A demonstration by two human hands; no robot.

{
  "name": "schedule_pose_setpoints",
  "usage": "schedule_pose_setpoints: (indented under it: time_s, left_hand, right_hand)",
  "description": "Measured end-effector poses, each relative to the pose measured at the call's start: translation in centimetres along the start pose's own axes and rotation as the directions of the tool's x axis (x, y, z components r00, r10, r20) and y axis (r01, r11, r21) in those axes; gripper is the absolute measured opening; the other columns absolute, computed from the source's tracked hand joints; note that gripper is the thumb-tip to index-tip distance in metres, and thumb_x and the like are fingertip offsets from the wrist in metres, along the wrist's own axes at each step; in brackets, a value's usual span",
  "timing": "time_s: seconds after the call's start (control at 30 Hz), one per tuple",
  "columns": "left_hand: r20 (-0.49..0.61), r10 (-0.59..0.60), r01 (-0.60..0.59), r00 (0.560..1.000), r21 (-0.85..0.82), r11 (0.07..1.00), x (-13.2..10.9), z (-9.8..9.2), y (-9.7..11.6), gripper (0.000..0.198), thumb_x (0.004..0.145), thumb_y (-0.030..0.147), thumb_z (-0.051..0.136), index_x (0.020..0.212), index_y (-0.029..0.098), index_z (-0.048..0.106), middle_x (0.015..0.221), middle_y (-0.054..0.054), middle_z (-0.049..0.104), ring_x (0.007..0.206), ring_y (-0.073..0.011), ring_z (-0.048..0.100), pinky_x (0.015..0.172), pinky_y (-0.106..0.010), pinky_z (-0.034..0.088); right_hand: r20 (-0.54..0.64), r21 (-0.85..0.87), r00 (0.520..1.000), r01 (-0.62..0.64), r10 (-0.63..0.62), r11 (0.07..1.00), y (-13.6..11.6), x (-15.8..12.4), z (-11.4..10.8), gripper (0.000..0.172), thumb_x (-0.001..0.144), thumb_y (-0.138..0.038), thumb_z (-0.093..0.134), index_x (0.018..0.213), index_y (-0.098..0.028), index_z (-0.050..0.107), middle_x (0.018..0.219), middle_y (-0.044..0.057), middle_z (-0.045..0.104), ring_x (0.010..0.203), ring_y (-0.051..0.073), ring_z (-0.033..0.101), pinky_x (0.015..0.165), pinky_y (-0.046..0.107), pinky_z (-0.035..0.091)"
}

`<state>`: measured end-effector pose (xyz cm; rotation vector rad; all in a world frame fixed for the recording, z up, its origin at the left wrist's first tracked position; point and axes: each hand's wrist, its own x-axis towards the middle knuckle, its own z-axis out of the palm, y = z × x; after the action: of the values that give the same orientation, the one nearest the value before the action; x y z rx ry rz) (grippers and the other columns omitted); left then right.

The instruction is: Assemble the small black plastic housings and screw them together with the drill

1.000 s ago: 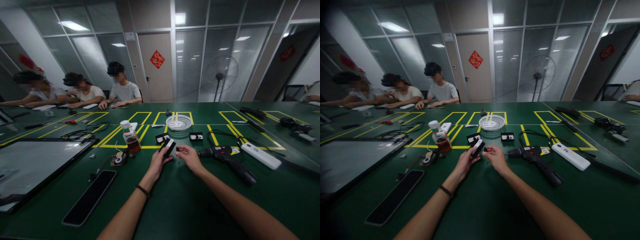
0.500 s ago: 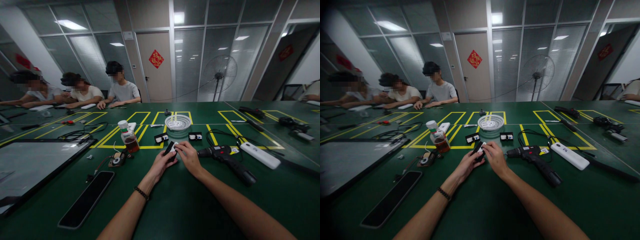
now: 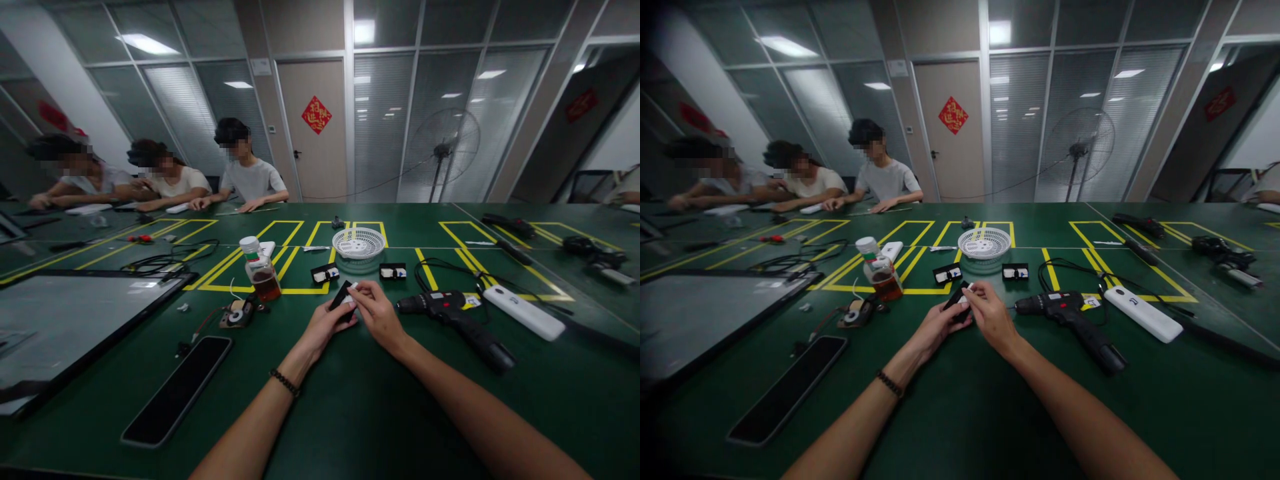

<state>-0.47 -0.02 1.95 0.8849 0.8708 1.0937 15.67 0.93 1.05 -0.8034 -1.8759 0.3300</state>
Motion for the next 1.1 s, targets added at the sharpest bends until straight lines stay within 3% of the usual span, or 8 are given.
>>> schedule_pose_setpoints:
  time_s: [0.17, 0.37, 0.57, 0.83, 1.1]
  left_hand:
    - [-0.039, -0.001, 0.002, 0.999, 0.039, 0.999, 0.2, -0.3, -0.1, 0.041, 0.076, 0.034, 0.073, 0.111, 0.013, 0.067, 0.099, -0.013, 0.069, 0.079, -0.0176, 0.068, 0.079, -0.033, 0.058]
    - [-0.090, 0.130, -0.115, 0.987, 0.156, 0.981, 0.3, -0.4, -0.1, 0.043, 0.075, 0.036, 0.073, 0.112, 0.015, 0.066, 0.102, -0.012, 0.069, 0.072, -0.0171, 0.068, 0.066, -0.031, 0.059]
    - [-0.150, 0.165, -0.138, 0.975, 0.175, 0.975, 0.4, -0.5, -0.2, 0.047, 0.068, 0.034, 0.079, 0.107, 0.013, 0.066, 0.098, -0.013, 0.069, 0.071, -0.0181, 0.067, 0.057, -0.026, 0.057]
    - [-0.186, 0.270, -0.208, 0.945, 0.295, 0.933, 0.6, -0.7, -0.6, 0.055, 0.063, 0.038, 0.082, 0.110, 0.013, 0.064, 0.099, -0.014, 0.068, 0.078, -0.0207, 0.067, 0.056, -0.026, 0.057]
    - [-0.201, 0.236, -0.189, 0.951, 0.226, 0.956, 0.6, -0.6, -0.8, 0.055, 0.063, 0.037, 0.082, 0.109, 0.012, 0.064, 0.096, -0.013, 0.069, 0.078, -0.0211, 0.068, 0.058, -0.028, 0.058]
  right_hand:
    - [0.022, -0.004, 1.000, 0.005, -0.005, 1.000, -0.3, -0.1, 0.2, 0.041, 0.095, -0.015, 0.043, 0.131, -0.031, 0.054, 0.127, 0.009, 0.045, 0.105, 0.020, 0.057, 0.095, 0.039, 0.049]
    - [0.007, -0.005, 1.000, 0.010, -0.010, 1.000, -0.4, -0.2, 0.2, 0.044, 0.094, -0.013, 0.042, 0.131, -0.032, 0.055, 0.118, 0.009, 0.049, 0.105, 0.021, 0.057, 0.095, 0.040, 0.048]
    - [-0.064, 0.094, 0.993, -0.096, 0.102, 0.991, -0.6, -0.2, 0.4, 0.037, 0.094, -0.015, 0.045, 0.122, -0.030, 0.063, 0.113, 0.007, 0.057, 0.100, 0.020, 0.060, 0.092, 0.038, 0.049]
    - [-0.163, 0.162, 0.963, -0.188, 0.214, 0.969, -1.2, 0.1, 0.8, 0.027, 0.091, -0.019, 0.052, 0.109, -0.026, 0.071, 0.103, 0.007, 0.065, 0.097, 0.021, 0.061, 0.089, 0.038, 0.049]
    - [-0.099, 0.060, 0.989, -0.108, 0.114, 0.992, -0.7, -0.3, 0.9, 0.032, 0.094, -0.020, 0.048, 0.118, -0.027, 0.066, 0.109, 0.008, 0.062, 0.103, 0.022, 0.059, 0.094, 0.039, 0.048]
